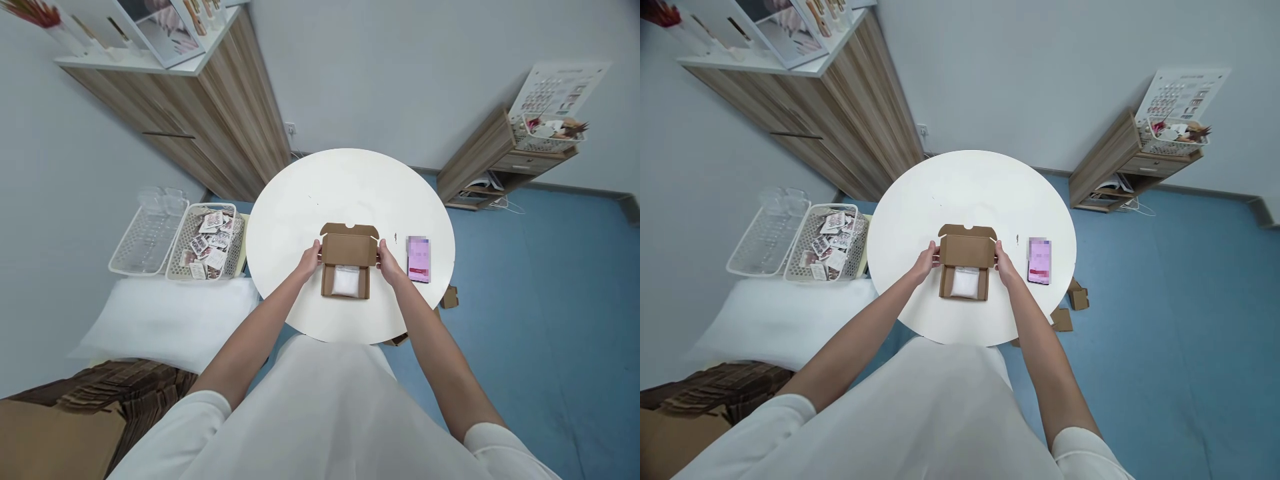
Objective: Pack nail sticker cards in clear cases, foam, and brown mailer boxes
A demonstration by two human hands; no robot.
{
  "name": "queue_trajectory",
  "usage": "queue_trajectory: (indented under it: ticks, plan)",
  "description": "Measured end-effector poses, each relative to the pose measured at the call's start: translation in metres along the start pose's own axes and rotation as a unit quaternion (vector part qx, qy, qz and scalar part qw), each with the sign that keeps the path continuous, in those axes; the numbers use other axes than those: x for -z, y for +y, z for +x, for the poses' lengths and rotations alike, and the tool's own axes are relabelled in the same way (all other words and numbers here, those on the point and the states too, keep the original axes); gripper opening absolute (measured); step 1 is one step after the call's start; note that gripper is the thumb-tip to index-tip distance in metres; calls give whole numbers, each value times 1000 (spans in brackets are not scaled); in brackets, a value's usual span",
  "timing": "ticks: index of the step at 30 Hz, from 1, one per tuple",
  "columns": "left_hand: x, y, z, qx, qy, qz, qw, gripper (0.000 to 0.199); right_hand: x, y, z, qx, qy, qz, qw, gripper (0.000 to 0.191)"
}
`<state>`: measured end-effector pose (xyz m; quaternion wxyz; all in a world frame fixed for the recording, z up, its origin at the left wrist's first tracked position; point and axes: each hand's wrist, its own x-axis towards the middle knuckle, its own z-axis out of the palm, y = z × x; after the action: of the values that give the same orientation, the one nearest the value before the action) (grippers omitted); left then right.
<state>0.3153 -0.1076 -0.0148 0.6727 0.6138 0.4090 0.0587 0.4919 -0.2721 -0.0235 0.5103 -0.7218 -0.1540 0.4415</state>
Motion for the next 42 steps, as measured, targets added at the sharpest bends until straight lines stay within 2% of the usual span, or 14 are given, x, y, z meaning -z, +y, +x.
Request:
queue_trajectory:
  ticks: [5, 10, 13, 18, 21, 26, 29, 33, 36, 42]
  plan:
    - [4, 8, -3, -65, -63, -44, 995, 70, -5, -11, -15, 50, -49, 61, 996, 61]
    - [13, 1, -11, -78, -121, -90, 986, 81, -5, 0, -29, 31, -13, 98, 995, 69]
    - [19, -6, -16, -71, -137, -68, 986, 80, -5, 8, -36, 15, -16, 107, 994, 72]
    - [27, -12, -26, -41, -177, -31, 983, 75, -7, 8, -50, 20, -57, 70, 996, 68]
    - [30, -13, -32, -12, -177, -27, 984, 73, -9, 6, -60, 17, -65, 46, 997, 66]
    - [33, -19, -45, -42, -197, 34, 979, 61, -11, 11, -78, 28, -86, -22, 996, 62]
    - [33, -28, -55, -76, -167, 102, 978, 56, -16, 20, -89, 59, -93, -57, 992, 60]
    - [27, -40, -67, -110, -102, 205, 967, 53, -26, 35, -97, 78, -37, -117, 989, 55]
    - [22, -44, -76, -138, -78, 279, 947, 52, -31, 44, -99, 92, -1, -186, 978, 53]
    - [15, -49, -84, -144, -42, 420, 895, 52, -34, 55, -101, 87, 9, -294, 952, 53]
